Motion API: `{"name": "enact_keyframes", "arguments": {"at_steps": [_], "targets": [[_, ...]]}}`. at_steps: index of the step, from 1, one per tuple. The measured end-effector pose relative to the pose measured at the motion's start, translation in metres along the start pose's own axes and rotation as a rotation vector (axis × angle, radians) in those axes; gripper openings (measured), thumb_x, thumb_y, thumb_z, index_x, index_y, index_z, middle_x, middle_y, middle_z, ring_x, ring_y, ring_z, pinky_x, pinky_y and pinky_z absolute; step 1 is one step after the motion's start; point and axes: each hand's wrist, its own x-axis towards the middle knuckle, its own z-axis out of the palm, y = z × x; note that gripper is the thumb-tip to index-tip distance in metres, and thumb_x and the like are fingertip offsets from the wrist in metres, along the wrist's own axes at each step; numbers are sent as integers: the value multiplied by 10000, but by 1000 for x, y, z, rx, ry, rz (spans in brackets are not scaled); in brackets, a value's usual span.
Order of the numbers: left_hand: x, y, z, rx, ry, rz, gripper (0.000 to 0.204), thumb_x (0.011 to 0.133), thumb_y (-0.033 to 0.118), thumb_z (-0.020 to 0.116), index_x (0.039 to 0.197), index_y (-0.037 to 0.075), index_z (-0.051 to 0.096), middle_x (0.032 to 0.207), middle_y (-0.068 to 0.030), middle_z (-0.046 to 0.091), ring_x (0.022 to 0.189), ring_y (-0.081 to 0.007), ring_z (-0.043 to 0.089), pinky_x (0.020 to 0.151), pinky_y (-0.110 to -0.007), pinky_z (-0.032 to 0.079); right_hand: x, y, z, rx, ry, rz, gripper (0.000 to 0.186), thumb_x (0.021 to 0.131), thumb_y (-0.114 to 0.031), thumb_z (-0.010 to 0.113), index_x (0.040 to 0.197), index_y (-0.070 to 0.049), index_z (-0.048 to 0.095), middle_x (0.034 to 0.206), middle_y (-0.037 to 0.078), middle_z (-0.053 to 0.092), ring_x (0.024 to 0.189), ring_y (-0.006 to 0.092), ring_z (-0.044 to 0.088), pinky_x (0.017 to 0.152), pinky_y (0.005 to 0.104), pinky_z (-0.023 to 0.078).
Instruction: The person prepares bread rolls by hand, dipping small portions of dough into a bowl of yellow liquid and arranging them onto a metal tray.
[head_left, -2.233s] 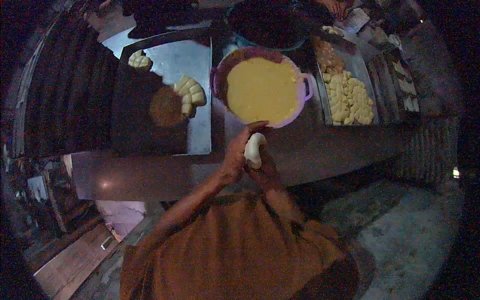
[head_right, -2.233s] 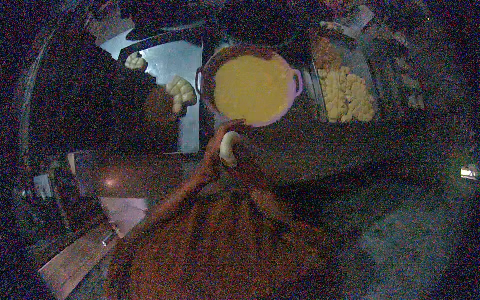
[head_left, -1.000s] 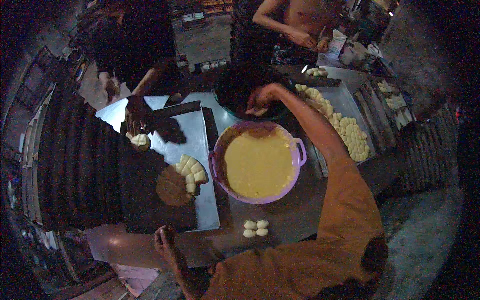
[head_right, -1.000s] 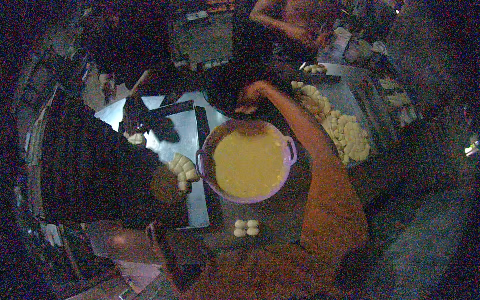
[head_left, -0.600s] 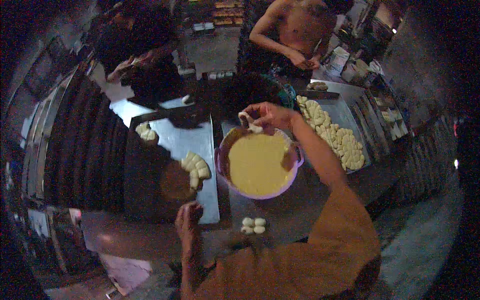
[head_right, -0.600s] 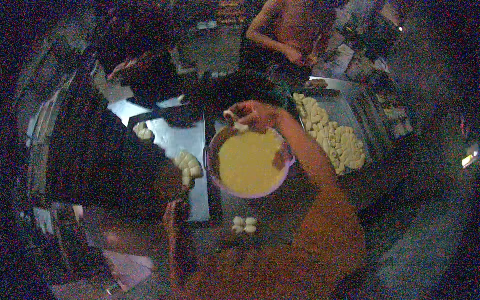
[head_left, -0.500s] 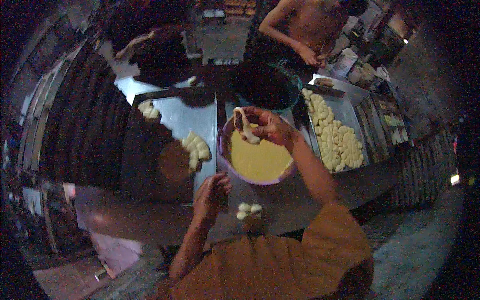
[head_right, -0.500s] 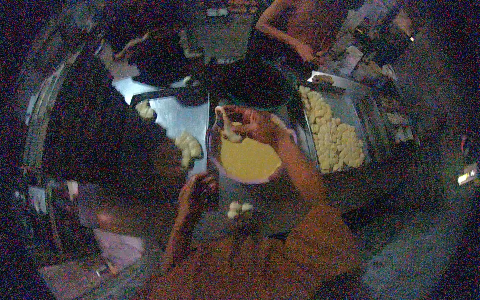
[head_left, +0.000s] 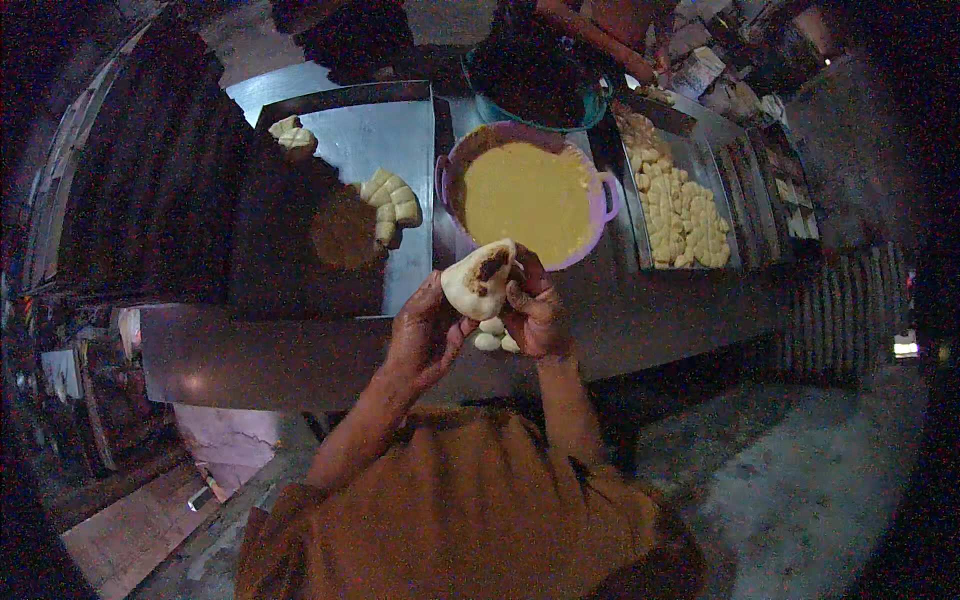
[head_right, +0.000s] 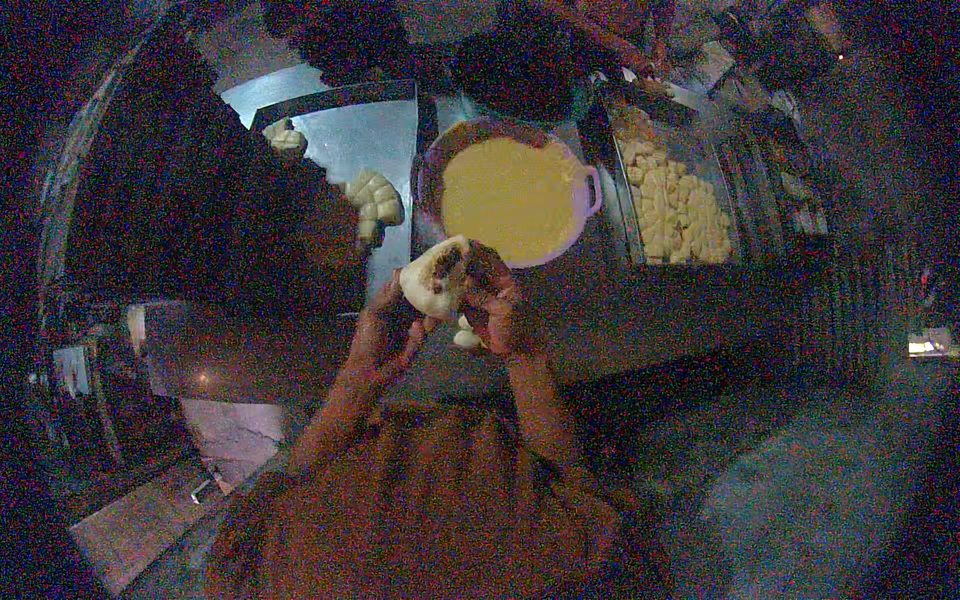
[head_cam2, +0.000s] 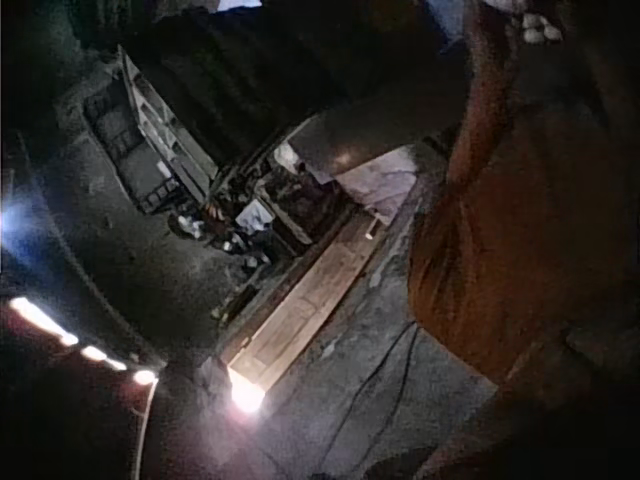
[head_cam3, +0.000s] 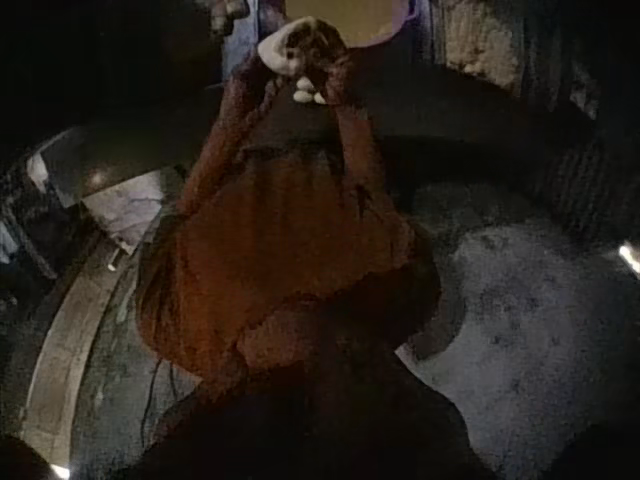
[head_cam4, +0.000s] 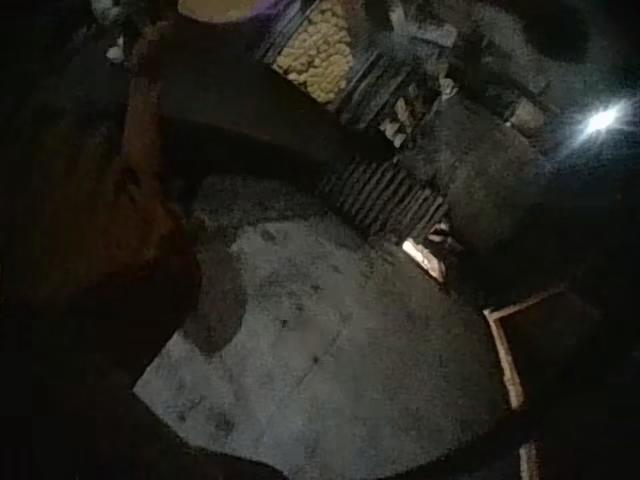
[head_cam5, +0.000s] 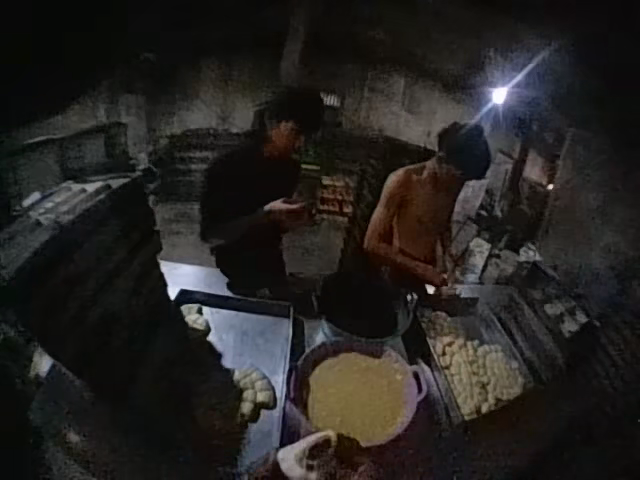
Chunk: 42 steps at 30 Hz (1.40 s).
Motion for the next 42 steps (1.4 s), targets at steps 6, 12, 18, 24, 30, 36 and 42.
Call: {"name": "enact_keyframes", "arguments": {"at_steps": [6,12,18,24,30,36,42], "targets": [[-3,8,-23,621,30,276,237,899,210,640,1057,67,535,963,-23,597,853,-106,575,734,-258,493,-22,9,28,-1392,-170,-608,403,789,-7,676,1175,-112,629,1270,111,534,1058,242,605,858,356,541],[-34,36,-26,850,-17,302,184,879,118,654,1020,15,597,981,-45,627,903,-119,588,768,-272,486,-32,-8,71,-1787,-230,-626,447,705,17,697,1131,-105,648,1126,106,575,948,227,634,749,332,559],[-60,60,-24,894,-114,190,235,927,225,608,1006,5,630,911,-46,641,845,-113,586,766,-250,464,-16,-22,94,-1627,-419,-357,314,701,-47,720,1006,-65,651,851,75,590,848,252,629,696,362,525],[-39,63,-64,490,-177,-179,268,943,286,585,1018,31,618,936,-35,641,832,-91,586,730,-222,471,-21,0,114,-1791,-419,-766,293,720,-52,704,1009,-70,662,941,93,612,848,255,624,717,359,516],[-48,64,-66,219,-18,-75,266,896,202,649,1092,34,583,1025,-56,631,924,-153,615,837,-287,506,-35,58,136,-1708,16,-844,368,740,4,687,1101,-67,665,1034,110,629,927,244,639,791,352,537],[-50,63,-59,402,-36,61,245,893,149,639,1098,22,596,1059,-73,632,985,-174,601,885,-313,483,-39,71,145,-1706,328,-887,339,775,-53,712,1110,-50,663,976,107,655,904,236,646,767,324,531],[-49,73,-41,685,-235,150,262,890,101,619,1136,12,598,1076,-86,635,1018,-168,587,933,-319,446,-40,48,126,-653,382,-141,215,805,-109,722,1000,-36,667,935,76,680,889,176,642,799,315,516]]}}
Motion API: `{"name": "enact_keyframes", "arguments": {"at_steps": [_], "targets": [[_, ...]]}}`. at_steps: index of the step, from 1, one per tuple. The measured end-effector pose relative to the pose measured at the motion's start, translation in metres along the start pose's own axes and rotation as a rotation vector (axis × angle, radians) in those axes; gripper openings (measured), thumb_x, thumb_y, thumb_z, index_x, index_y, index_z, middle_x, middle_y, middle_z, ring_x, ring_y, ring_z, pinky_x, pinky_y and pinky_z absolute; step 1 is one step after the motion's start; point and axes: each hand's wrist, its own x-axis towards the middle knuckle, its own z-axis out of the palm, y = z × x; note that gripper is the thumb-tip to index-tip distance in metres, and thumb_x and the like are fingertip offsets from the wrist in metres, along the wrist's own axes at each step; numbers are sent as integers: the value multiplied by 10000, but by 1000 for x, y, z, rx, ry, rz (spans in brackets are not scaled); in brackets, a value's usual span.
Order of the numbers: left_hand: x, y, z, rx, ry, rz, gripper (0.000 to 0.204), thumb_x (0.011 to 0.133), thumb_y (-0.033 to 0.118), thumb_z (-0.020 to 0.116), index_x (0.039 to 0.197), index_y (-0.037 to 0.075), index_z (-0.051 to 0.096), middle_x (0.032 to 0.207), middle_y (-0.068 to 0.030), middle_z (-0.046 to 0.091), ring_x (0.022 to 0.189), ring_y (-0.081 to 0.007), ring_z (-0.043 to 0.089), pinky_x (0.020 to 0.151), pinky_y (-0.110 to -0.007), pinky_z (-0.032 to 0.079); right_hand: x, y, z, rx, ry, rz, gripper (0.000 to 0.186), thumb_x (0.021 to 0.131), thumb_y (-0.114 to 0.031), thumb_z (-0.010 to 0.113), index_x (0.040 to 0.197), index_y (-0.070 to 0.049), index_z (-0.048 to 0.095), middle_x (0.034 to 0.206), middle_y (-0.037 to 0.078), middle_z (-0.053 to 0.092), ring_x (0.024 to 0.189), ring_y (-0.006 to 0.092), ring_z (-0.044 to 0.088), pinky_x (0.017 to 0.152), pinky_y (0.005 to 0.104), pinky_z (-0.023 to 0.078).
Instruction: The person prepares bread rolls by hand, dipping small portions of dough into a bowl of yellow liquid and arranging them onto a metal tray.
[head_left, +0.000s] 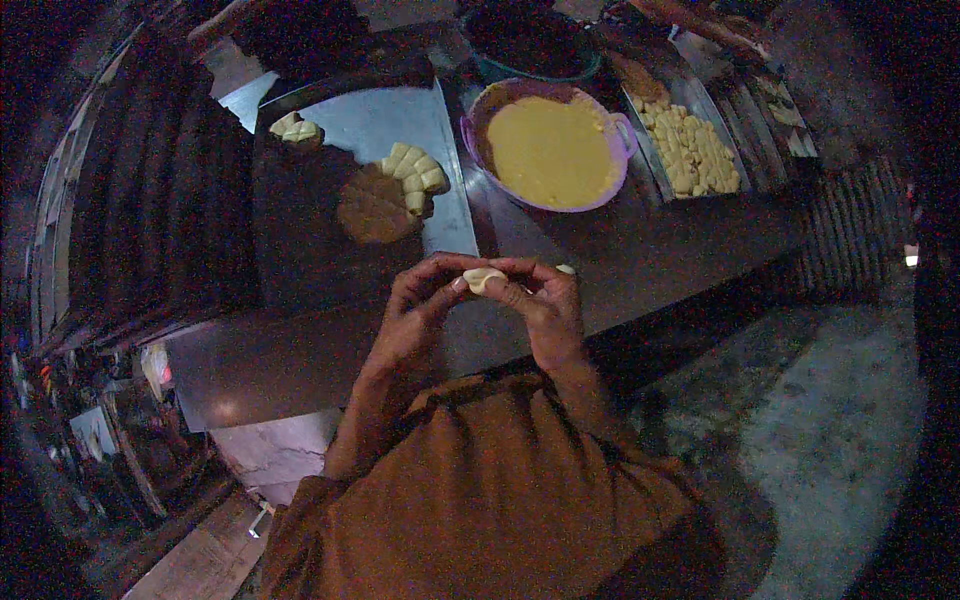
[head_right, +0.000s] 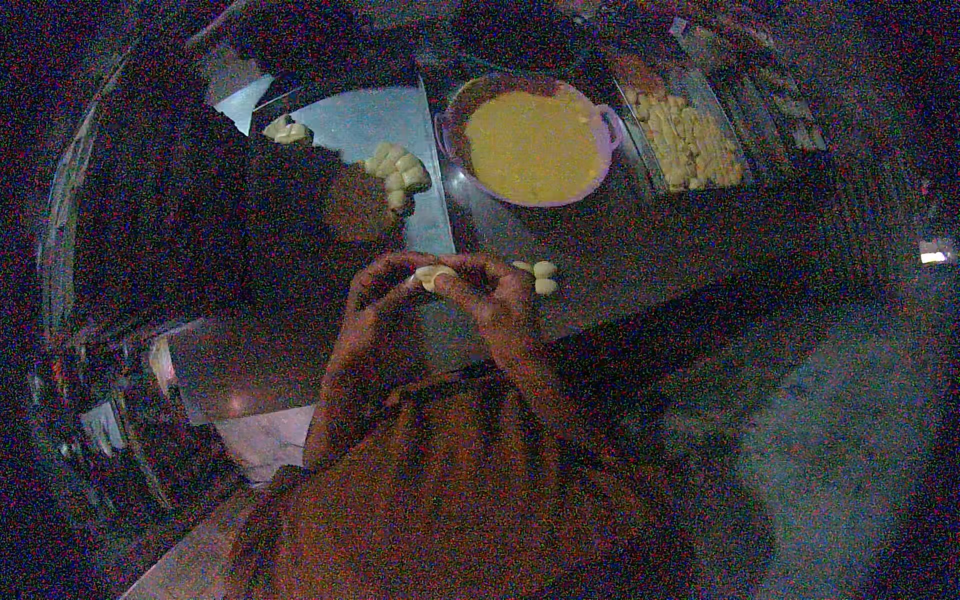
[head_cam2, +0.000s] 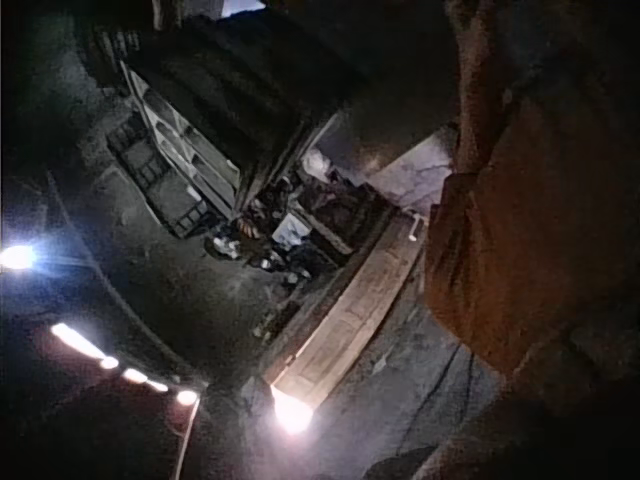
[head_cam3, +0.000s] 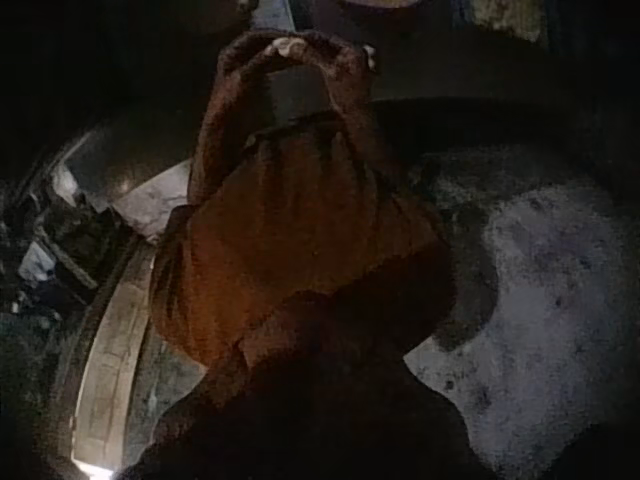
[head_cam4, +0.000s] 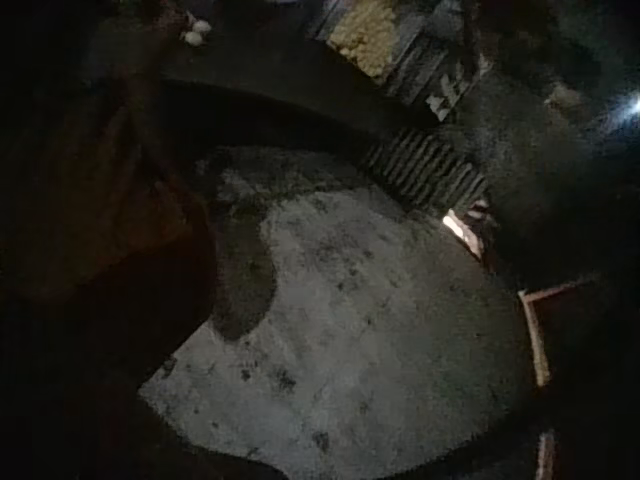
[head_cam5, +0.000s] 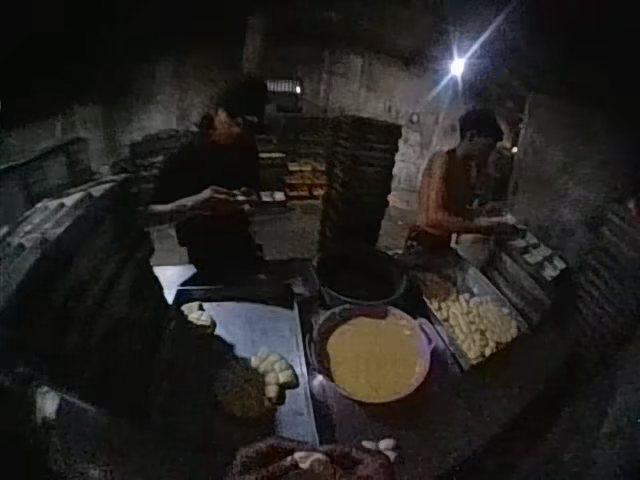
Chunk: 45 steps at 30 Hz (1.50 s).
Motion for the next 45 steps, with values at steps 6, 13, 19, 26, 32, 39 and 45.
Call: {"name": "enact_keyframes", "arguments": {"at_steps": [6,13,19,26,32,39,45], "targets": [[10,-13,29,-53,143,-18,275,873,118,656,1123,8,621,1065,-69,645,994,-146,593,887,-292,470,8,21,-24,150,57,60,136,787,-68,740,895,-24,669,888,67,683,863,161,644,802,293,522],[30,-45,34,-75,224,-109,255,869,158,681,1071,6,648,982,-52,665,900,-131,616,819,-267,493,7,25,-44,-576,76,-532,258,753,-10,743,1004,-45,693,938,66,662,893,182,616,765,313,541],[38,-48,46,71,240,-190,233,885,182,663,1031,1,671,932,-51,679,853,-126,621,760,-267,506,12,40,-82,-995,-102,-992,302,750,-38,734,1046,-84,696,980,46,649,906,241,602,758,348,523],[28,-87,58,255,129,-19,259,894,189,650,1050,-18,663,958,-75,681,873,-146,624,787,-287,508,10,51,-101,-853,16,-770,309,760,-65,730,1064,-93,679,929,60,642,810,247,602,738,367,513],[31,-104,66,353,11,-4,195,857,120,686,990,-21,660,964,-81,675,881,-152,622,794,-301,505,9,64,-120,-757,13,-498,208,798,-60,701,1005,-62,710,1027,124,673,920,218,642,776,336,523],[28,-148,81,525,-80,-4,53,872,21,624,912,-13,627,946,-71,655,934,-168,608,813,-307,503,-16,96,-179,-563,-171,-97,77,822,-78,681,852,-46,745,1018,165,681,991,210,641,830,302,507],[26,-164,102,111,-120,-83,406,861,-67,554,1220,91,452,997,-44,578,1031,-163,566,861,-318,501,-26,114,-199,-421,-152,214,155,813,-147,731,886,-14,702,985,117,673,928,164,625,833,294,498]]}}
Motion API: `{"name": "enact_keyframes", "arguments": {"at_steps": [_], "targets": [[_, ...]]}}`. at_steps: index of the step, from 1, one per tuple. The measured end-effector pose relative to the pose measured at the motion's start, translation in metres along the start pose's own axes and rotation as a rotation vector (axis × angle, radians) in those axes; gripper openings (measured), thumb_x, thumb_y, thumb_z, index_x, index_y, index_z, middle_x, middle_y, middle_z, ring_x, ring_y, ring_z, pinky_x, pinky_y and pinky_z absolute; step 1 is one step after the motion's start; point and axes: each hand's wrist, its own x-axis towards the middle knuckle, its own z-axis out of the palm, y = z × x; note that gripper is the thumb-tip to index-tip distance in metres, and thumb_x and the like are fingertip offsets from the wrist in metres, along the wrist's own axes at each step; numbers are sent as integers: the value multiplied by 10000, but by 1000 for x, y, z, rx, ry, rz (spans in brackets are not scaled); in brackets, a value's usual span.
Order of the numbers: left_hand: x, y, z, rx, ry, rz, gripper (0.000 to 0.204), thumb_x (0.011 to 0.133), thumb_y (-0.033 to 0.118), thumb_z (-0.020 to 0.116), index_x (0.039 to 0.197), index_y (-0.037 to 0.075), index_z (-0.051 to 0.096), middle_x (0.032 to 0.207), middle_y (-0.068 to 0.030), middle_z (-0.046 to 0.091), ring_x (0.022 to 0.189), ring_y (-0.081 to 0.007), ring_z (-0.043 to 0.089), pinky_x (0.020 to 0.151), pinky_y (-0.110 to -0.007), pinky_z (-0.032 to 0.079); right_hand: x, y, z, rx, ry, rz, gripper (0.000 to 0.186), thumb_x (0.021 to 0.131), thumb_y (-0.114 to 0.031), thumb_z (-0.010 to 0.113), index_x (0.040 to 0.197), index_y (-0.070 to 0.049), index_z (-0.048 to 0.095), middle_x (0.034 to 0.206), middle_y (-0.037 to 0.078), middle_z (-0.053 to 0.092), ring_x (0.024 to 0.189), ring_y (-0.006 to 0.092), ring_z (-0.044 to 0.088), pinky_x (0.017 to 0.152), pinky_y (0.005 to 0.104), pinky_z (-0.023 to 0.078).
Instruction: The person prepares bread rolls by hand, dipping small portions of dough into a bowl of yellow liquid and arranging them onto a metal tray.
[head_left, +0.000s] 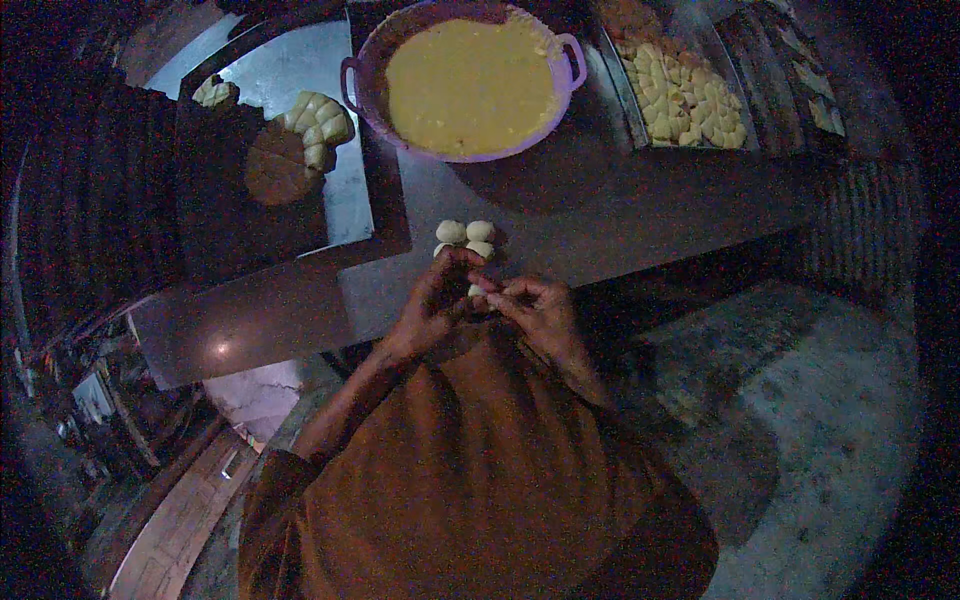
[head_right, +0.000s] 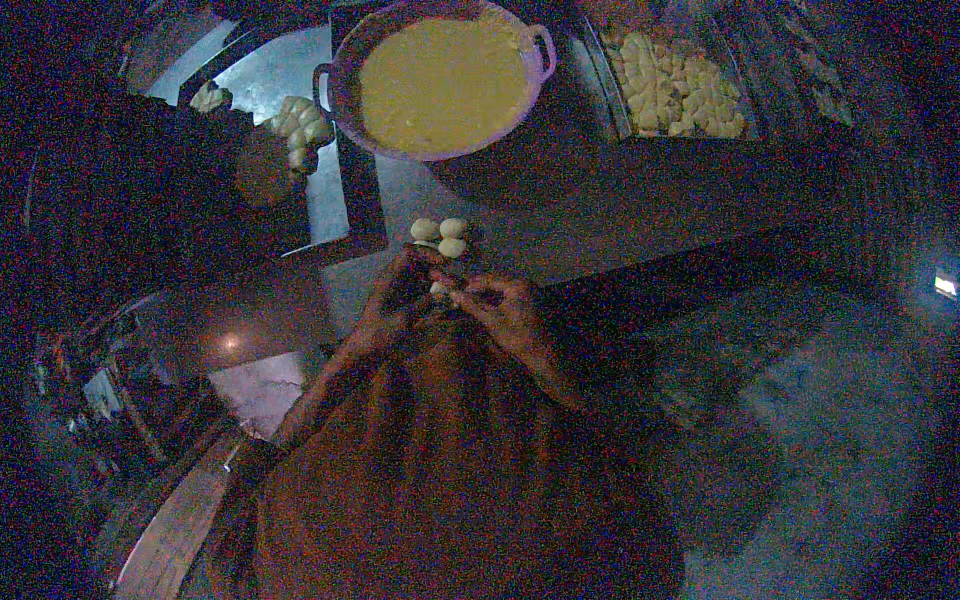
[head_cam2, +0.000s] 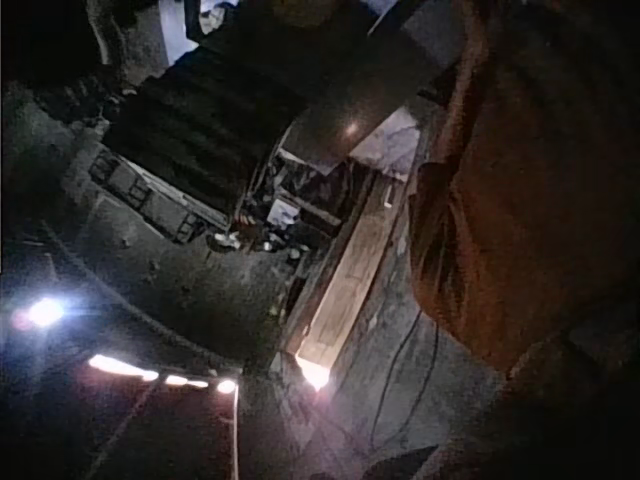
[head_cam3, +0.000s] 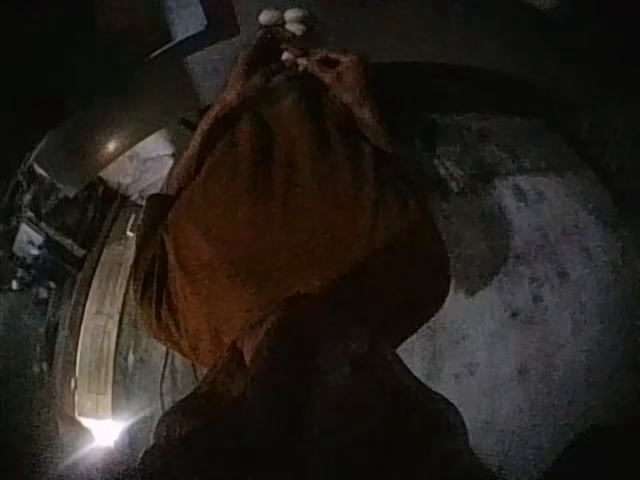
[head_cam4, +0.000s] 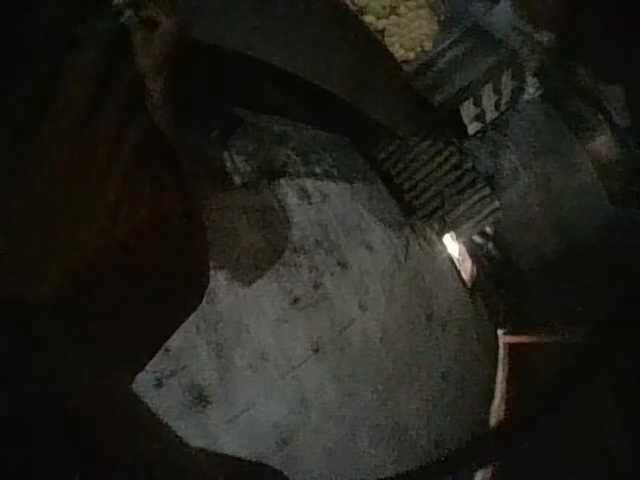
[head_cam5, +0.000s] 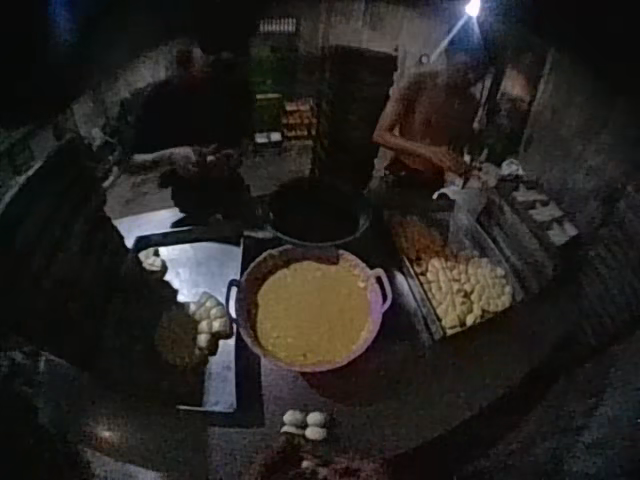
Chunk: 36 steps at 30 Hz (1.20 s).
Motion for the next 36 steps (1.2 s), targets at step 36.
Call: {"name": "enact_keyframes", "arguments": {"at_steps": [36], "targets": [[133,-8,-273,876,639,292,156,845,154,649,973,66,655,768,-30,641,668,-188,590,611,-300,463,37,-10,46,-384,625,-316,192,837,-81,669,1024,-37,662,1077,112,613,1038,223,589,851,342,503]]}}
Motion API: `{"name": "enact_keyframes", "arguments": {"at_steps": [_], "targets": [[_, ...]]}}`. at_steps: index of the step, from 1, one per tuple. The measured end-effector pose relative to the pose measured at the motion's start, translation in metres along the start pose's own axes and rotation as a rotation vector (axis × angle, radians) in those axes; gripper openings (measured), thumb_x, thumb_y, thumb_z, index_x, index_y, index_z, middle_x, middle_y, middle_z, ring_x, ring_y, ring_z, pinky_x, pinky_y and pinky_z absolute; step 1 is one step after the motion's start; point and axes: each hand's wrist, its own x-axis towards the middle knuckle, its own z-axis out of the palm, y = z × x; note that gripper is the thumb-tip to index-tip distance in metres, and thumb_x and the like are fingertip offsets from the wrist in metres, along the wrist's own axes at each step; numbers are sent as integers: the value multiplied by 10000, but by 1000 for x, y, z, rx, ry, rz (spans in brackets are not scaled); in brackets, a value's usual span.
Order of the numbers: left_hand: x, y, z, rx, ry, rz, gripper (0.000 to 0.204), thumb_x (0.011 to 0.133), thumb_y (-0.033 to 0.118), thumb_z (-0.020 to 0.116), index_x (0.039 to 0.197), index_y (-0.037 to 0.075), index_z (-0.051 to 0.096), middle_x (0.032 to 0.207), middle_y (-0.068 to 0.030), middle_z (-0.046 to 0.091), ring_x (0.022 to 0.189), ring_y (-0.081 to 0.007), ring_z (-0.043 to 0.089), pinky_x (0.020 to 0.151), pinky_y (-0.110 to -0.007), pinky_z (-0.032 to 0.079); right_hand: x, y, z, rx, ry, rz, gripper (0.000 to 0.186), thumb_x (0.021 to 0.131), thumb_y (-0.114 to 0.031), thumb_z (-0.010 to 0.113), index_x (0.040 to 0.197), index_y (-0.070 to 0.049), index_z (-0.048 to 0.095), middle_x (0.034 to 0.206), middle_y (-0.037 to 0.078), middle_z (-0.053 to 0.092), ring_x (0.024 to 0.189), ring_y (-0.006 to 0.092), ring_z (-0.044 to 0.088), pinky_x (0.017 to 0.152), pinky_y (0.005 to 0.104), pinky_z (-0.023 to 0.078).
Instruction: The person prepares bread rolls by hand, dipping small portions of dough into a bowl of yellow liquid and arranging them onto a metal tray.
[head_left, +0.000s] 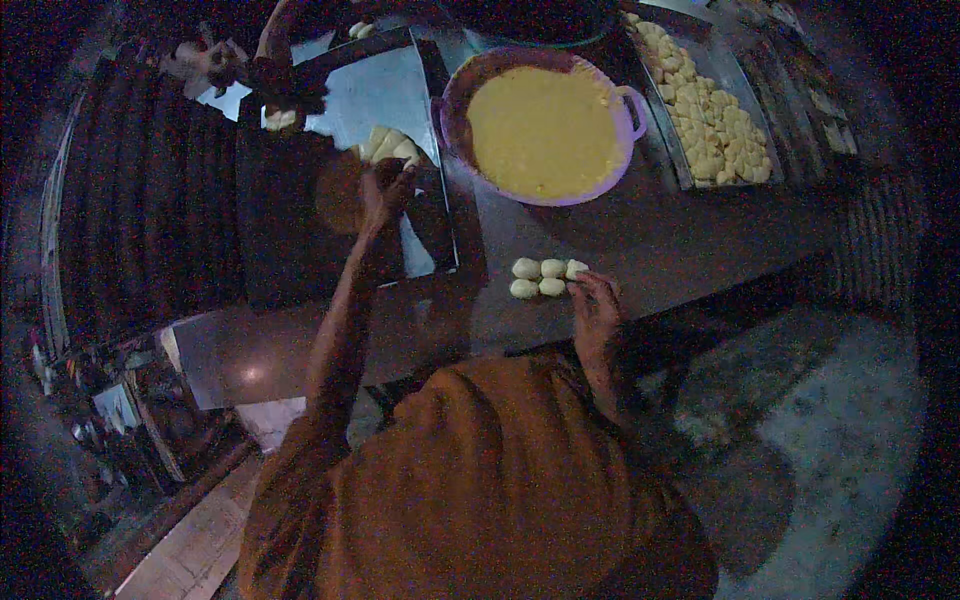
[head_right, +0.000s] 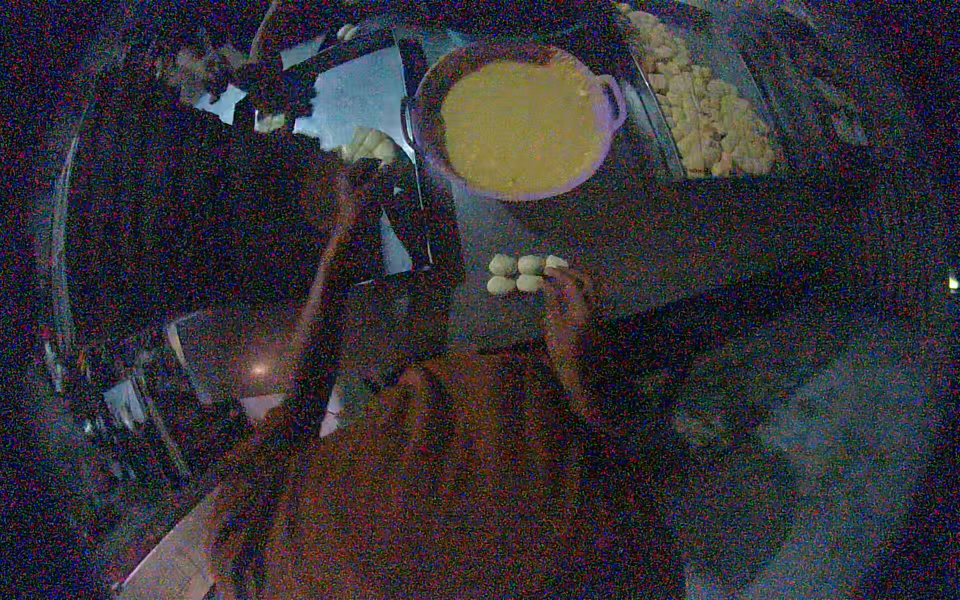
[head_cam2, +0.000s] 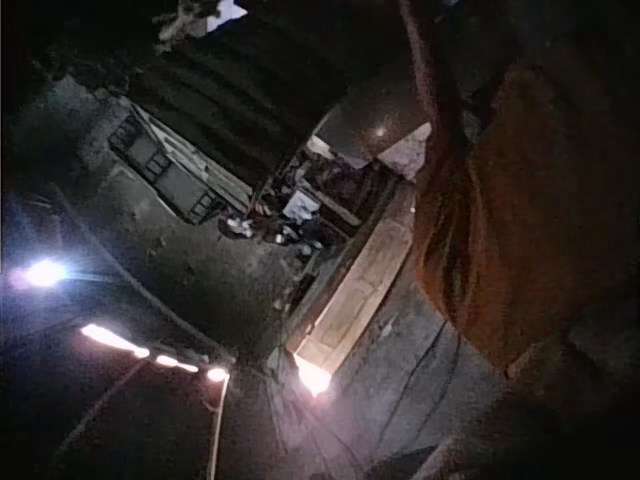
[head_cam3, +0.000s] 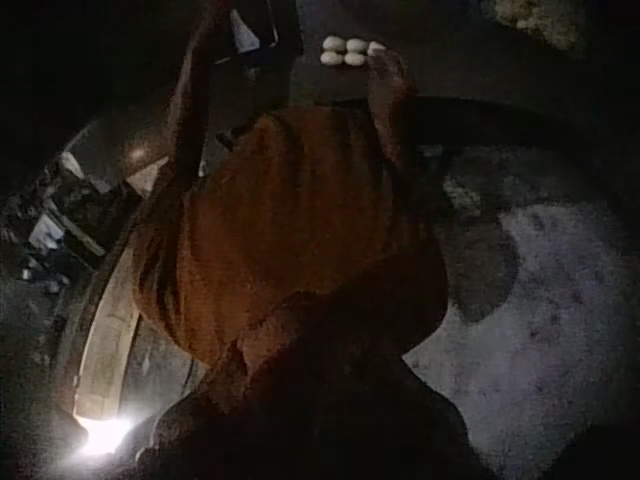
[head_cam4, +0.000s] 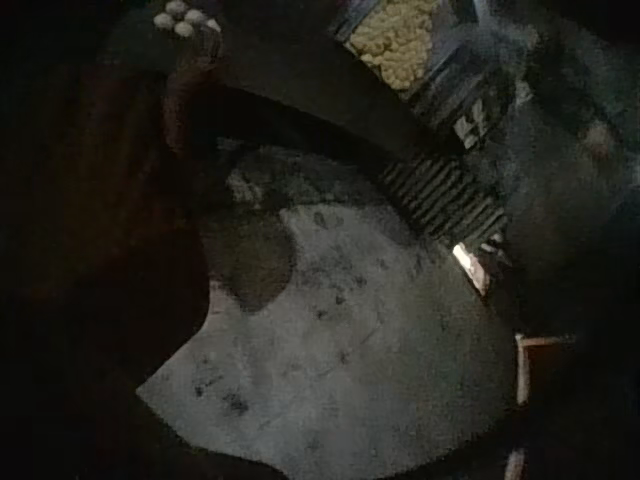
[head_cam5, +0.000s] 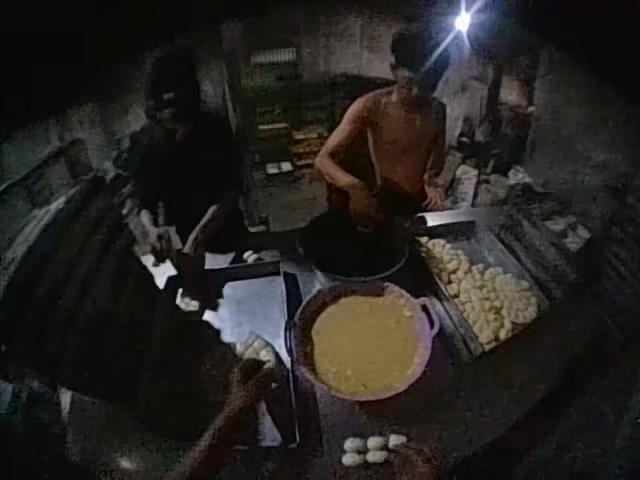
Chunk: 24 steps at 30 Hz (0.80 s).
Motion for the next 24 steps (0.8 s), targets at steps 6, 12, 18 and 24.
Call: {"name": "enact_keyframes", "arguments": {"at_steps": [6,12,18,24], "targets": [[-62,76,-56,-797,-150,-405,185,884,153,665,1032,48,630,924,-15,641,804,-94,575,705,-231,456,25,-84,59,360,-204,-97,394,797,-73,725,1175,-41,616,1140,123,631,1017,214,624,882,320,503],[-120,148,-72,-904,-153,-380,245,874,174,658,1076,44,609,1006,-30,627,886,-123,581,786,-290,465,52,-138,77,575,-296,-59,448,794,-117,748,1206,-26,599,1100,109,660,954,167,638,836,306,519],[-131,176,-83,-690,102,-333,289,889,215,612,1099,19,589,1068,-82,612,977,-180,577,867,-348,451,60,-133,56,682,-501,153,326,826,-148,725,1120,-25,655,1035,89,670,910,144,630,803,291,515],[-126,252,-57,87,337,585,227,792,120,688,993,36,627,1050,-141,643,990,-287,608,852,-376,472,37,-93,42,1387,-569,338,343,867,-184,671,1161,-13,622,1053,87,666,912,157,630,820,310,510]]}}
